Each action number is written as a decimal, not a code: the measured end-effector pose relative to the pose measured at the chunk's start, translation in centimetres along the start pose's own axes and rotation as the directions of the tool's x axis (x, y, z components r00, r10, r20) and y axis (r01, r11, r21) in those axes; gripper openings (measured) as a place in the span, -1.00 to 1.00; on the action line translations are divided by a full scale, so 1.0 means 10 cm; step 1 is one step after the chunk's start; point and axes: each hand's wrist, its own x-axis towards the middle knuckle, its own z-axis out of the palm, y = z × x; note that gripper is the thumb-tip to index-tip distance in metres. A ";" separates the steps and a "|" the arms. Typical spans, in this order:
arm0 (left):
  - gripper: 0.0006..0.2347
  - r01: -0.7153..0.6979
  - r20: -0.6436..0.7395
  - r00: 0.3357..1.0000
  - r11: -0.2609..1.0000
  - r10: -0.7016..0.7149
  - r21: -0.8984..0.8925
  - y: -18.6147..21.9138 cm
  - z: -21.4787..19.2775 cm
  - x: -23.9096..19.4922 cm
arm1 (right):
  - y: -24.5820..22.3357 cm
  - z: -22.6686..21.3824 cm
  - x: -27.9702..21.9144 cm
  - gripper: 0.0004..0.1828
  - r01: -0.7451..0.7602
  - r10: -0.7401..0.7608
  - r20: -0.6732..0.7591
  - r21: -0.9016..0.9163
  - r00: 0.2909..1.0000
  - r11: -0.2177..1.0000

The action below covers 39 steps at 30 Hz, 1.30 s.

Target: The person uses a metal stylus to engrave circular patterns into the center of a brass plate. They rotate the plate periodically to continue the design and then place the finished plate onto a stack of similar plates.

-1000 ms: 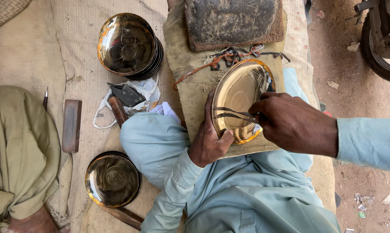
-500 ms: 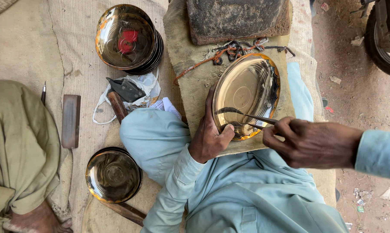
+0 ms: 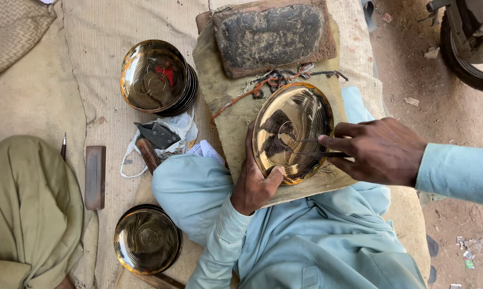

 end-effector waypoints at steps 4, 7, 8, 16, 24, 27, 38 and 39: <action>-0.19 0.056 -0.002 0.998 0.997 -0.056 -0.056 -0.05 0.00 -0.01 | -0.02 -0.02 0.00 -0.47 0.040 -0.038 -0.022 0.074 0.999 0.996; -0.17 0.094 -0.006 0.996 0.993 -0.094 -0.071 -0.07 0.00 -0.02 | -0.14 0.04 0.00 -0.65 -0.067 0.053 0.081 0.180 0.995 0.981; -0.17 0.073 -0.013 0.997 0.996 -0.074 -0.043 -0.07 0.00 -0.02 | -0.17 0.06 0.01 -0.61 -0.125 0.096 0.147 0.203 0.985 0.971; -0.15 0.068 -0.013 0.998 0.993 -0.069 -0.094 -0.02 0.00 0.01 | 0.09 0.22 0.19 -0.42 -0.457 0.049 0.515 0.708 0.856 0.539; -0.19 0.125 0.010 0.992 0.965 -0.126 -0.231 0.02 0.01 0.00 | 0.16 -0.20 0.50 -0.65 -0.078 -0.025 0.297 0.331 0.954 0.941; -0.24 0.130 -0.021 0.991 0.978 -0.135 -0.162 0.01 -0.03 0.02 | -0.03 -0.32 0.63 -0.71 0.110 -0.110 0.134 0.002 0.985 0.994; -0.22 0.373 0.385 0.867 0.925 -0.317 -0.079 -0.06 -0.85 0.67 | -0.13 -0.31 0.14 -0.74 0.257 -0.263 -0.170 -0.061 0.950 0.965; -0.23 0.246 0.434 0.849 0.953 -0.300 0.179 -0.02 -0.91 0.90 | -0.03 -0.27 0.06 -0.75 0.216 -0.219 -0.152 -0.037 0.964 0.976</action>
